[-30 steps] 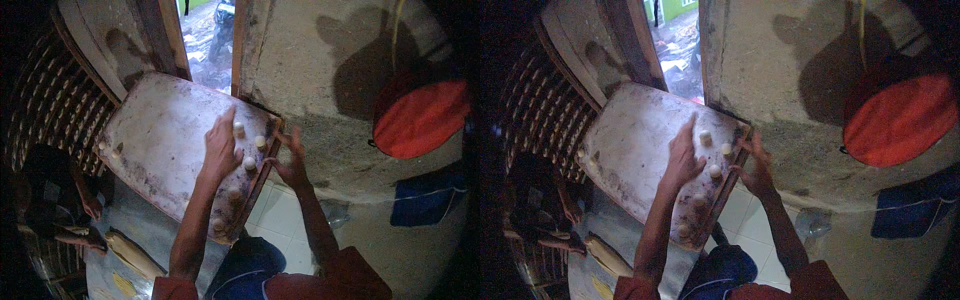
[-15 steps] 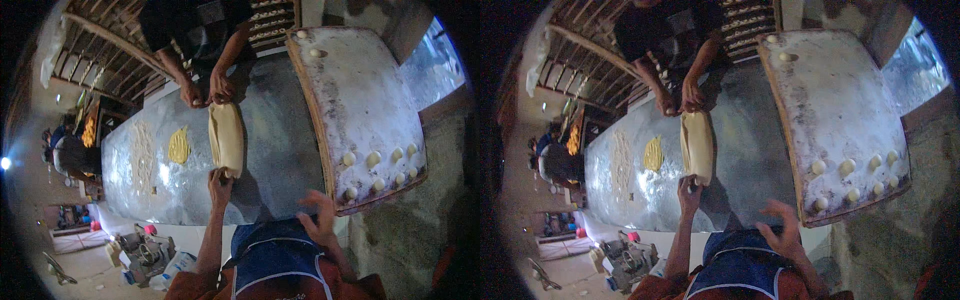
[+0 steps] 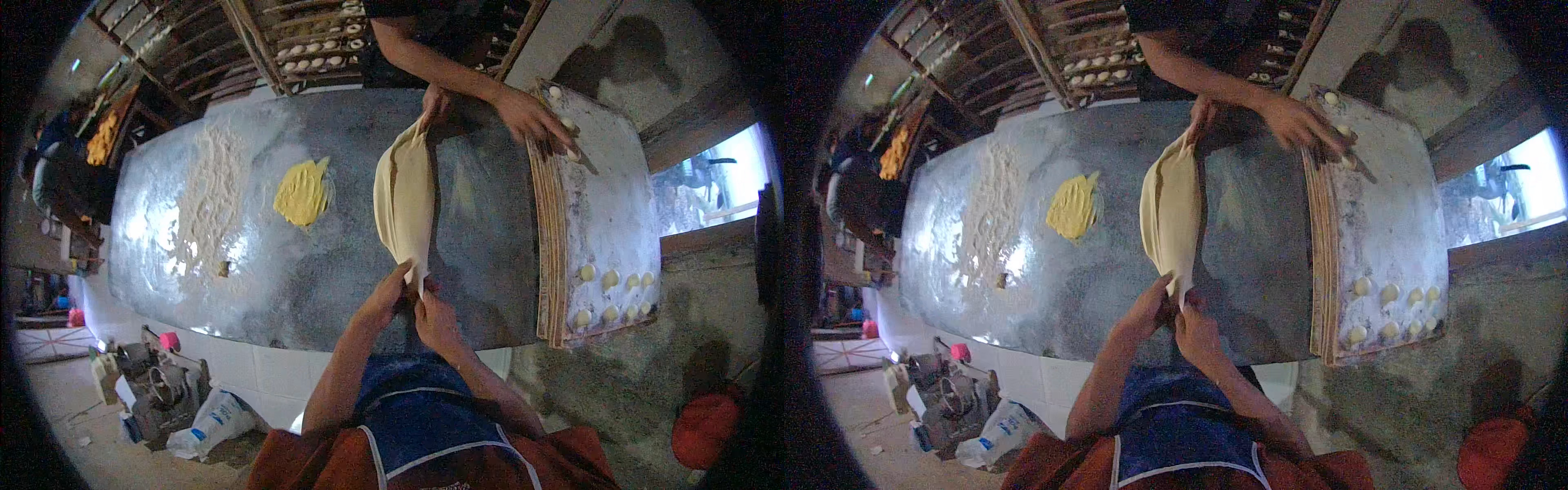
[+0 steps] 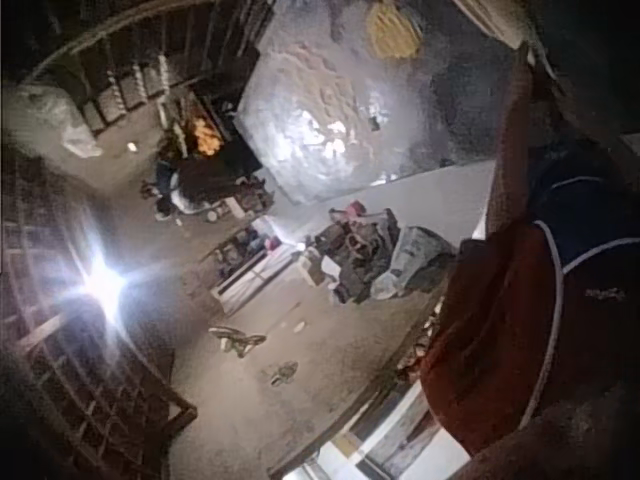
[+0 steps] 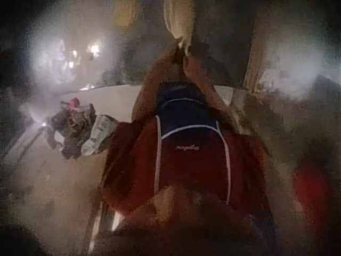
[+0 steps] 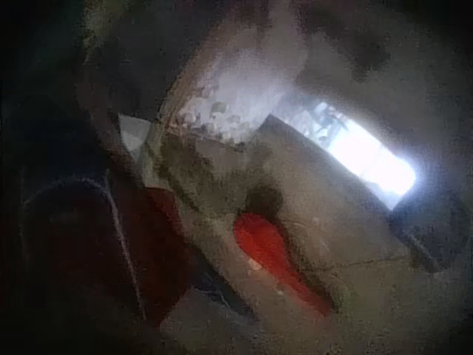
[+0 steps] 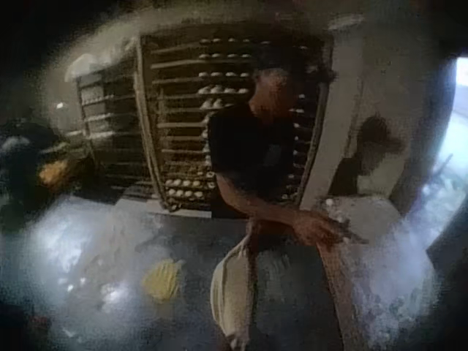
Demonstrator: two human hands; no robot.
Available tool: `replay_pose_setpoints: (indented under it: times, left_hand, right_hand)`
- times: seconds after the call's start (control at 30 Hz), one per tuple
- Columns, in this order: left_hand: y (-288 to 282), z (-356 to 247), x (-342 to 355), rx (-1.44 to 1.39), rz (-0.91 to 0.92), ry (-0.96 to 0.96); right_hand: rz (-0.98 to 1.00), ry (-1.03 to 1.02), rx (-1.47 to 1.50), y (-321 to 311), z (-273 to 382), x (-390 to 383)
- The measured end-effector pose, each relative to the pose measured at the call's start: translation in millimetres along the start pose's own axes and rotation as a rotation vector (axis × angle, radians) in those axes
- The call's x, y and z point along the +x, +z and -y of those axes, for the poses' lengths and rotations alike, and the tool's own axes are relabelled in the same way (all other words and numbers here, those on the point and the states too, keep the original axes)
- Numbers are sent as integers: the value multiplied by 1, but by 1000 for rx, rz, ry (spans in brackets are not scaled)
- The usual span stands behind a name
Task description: The person repeatedly pinches off small pieces of dough from a large mass on a metal table, rolls them into balls, and places them on a floured wooden tray. A coworker across the table also shapes dough and arranges pieces on racks.
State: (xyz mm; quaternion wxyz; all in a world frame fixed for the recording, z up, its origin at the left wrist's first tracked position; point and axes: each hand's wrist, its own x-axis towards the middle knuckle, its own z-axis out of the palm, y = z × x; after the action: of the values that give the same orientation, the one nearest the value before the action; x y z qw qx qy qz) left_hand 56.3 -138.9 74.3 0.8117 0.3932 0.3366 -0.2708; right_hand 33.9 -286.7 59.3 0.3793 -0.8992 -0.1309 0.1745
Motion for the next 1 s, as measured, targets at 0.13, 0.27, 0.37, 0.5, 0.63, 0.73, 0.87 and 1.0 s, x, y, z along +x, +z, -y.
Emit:
replay_pose_setpoints:
  times: [0.13, 0.27, 0.37, 0.5, 0.63, 0.73, 0.87, 1.0]
  left_hand:
    - [-6, 17, 36, -504, 381, -159]
    - [-17, 14, 0, 501, 92, 347]
    - [-54, 51, 2, 1221, -96, 924]
    - [-4, 18, -77, 1890, 3, 275]
    - [20, -3, -140, 1481, 222, 876]
    - [-16, 1, -115, 1623, 78, 742]
    - [-140, 72, -80, 1736, -384, 600]
    - [-85, -12, 1, 1465, -823, 883]
  right_hand:
    - [345, -256, 213, -40, 3, -44]
    - [420, -306, 553, -69, 63, -14]
    - [478, -346, 845, -38, 84, 64]
    - [991, -102, 816, 28, 54, 106]
    - [766, -181, 776, 22, 60, 70]
    - [244, -261, 337, -16, -8, -4]
    - [-64, -235, -599, -53, -62, -63]
    - [-332, -64, -589, -53, -40, 45]
